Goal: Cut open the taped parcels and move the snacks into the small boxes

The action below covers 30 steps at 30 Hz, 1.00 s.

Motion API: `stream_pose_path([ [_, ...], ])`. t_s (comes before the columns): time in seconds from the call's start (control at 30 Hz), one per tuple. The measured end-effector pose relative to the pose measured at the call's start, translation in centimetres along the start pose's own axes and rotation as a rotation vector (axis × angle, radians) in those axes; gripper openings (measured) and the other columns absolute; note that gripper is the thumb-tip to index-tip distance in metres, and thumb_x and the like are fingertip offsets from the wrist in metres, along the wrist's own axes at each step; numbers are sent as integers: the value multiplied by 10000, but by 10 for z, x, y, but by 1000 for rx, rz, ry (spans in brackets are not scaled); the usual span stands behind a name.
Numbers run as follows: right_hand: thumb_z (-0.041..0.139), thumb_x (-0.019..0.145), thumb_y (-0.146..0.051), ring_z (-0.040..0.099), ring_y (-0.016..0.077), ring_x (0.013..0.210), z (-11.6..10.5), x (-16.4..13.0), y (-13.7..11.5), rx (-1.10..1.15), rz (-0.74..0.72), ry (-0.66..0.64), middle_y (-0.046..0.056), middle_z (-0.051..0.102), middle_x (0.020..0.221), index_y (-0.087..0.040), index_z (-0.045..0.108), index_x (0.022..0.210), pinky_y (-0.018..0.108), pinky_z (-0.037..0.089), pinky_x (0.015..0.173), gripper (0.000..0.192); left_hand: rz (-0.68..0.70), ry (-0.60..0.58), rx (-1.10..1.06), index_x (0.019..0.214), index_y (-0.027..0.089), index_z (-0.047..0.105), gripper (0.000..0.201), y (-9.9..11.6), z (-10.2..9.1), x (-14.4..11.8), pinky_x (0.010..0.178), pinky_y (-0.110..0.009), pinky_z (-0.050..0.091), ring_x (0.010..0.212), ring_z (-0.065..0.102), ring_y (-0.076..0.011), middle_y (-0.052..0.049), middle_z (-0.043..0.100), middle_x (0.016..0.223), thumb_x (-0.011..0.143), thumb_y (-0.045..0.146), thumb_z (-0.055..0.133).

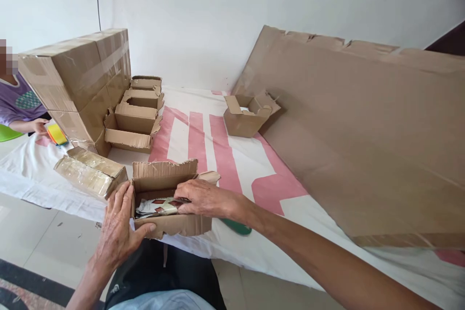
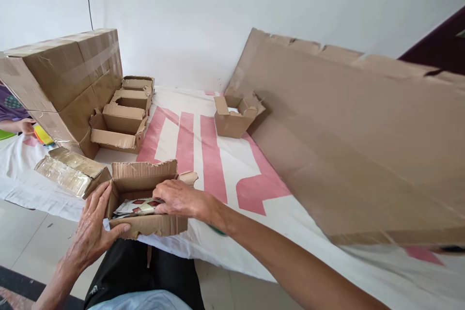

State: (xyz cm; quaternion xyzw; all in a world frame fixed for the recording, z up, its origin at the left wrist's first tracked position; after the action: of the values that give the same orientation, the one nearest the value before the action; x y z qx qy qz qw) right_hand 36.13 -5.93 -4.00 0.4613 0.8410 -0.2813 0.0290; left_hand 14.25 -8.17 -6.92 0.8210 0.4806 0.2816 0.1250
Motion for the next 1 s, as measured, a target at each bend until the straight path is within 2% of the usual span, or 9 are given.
stream_pose_path([
  [0.13, 676, 929, -243, 688, 259, 982, 5, 2, 9, -32, -43, -29, 77, 757, 1037, -191, 756, 973, 326, 446, 812, 105, -53, -28, -117, 1702, 302, 197, 1136, -7, 11, -3, 1232, -651, 383, 1547, 402, -426, -173, 381, 1695, 795, 434, 868],
  [0.2, 594, 973, -203, 688, 246, 945, 7, 1, 8, -96, -54, 35, 86, 752, 1025, -188, 747, 985, 329, 442, 809, 154, -69, -32, -180, 1692, 289, 218, 1136, -11, 15, -2, 1235, -637, 395, 1534, 428, -418, -173, 427, 1659, 776, 409, 881],
  [0.3, 483, 1047, -198, 693, 244, 937, 11, -1, 10, -158, 4, 176, 118, 747, 1065, -164, 728, 1086, 335, 446, 803, 251, -89, -24, -252, 1666, 284, 260, 1080, -15, 19, 0, 1224, -621, 421, 1506, 468, -405, -166, 478, 1602, 782, 361, 875],
  [0.37, 514, 1056, -241, 696, 239, 937, 16, -1, 10, -97, 6, 204, 111, 751, 1080, -172, 720, 1114, 327, 451, 791, 225, -99, -23, -292, 1658, 287, 267, 1077, -17, 19, 1, 1233, -623, 409, 1519, 450, -407, -164, 466, 1606, 772, 337, 878],
  [0.47, 539, 1046, -251, 690, 219, 886, 16, -3, 10, 22, -42, 259, 85, 758, 1014, -188, 727, 1004, 318, 450, 770, 203, -117, -35, -344, 1653, 285, 270, 1097, -18, 19, 3, 1246, -631, 387, 1537, 423, -415, -165, 441, 1626, 750, 338, 891],
  [0.6, 558, 1011, -254, 676, 197, 853, -16, -19, 21, 200, -65, 478, 52, 757, 940, -204, 731, 970, 314, 453, 776, 185, -130, -44, -359, 1641, 270, 293, 1098, -22, 17, 4, 1250, -634, 381, 1542, 417, -419, -168, 440, 1636, 735, 383, 902],
  [0.8, 596, 973, -457, 556, 157, 726, -76, -48, 39, 515, -55, 613, 2, 639, 786, -193, 685, 852, 280, 439, 665, 304, -60, -71, -214, 1651, 242, 292, 1033, -21, 7, 7, 1217, -636, 427, 1527, 445, -422, -193, 455, 1636, 809, 484, 839],
  [0.9, 639, 930, -524, 544, 153, 716, -95, -54, 44, 594, -39, 647, -6, 603, 766, -187, 684, 851, 272, 452, 636, 349, 14, -41, -85, 1598, 234, 414, 908, -14, -11, 17, 1187, -644, 458, 1494, 486, -432, -191, 514, 1597, 836, 538, 802],
  [1.0, 669, 910, -548, 544, 154, 727, -108, -54, 45, 603, -77, 693, -3, 598, 762, -179, 697, 849, 274, 454, 638, 375, 34, 28, -22, 1508, 233, 534, 748, -4, -39, 36, 1176, -640, 464, 1434, 552, -418, -178, 612, 1500, 879, 573, 752],
])
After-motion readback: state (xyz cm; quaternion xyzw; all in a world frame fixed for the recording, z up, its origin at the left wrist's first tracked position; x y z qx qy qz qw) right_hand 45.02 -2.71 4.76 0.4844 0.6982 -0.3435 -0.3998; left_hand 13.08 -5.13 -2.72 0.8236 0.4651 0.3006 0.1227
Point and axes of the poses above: each hand's wrist, its own x-axis towards the middle knuckle, its own z-axis out of the palm, y = z × x, the point moved 7 cm from there along x, towards the middle knuckle
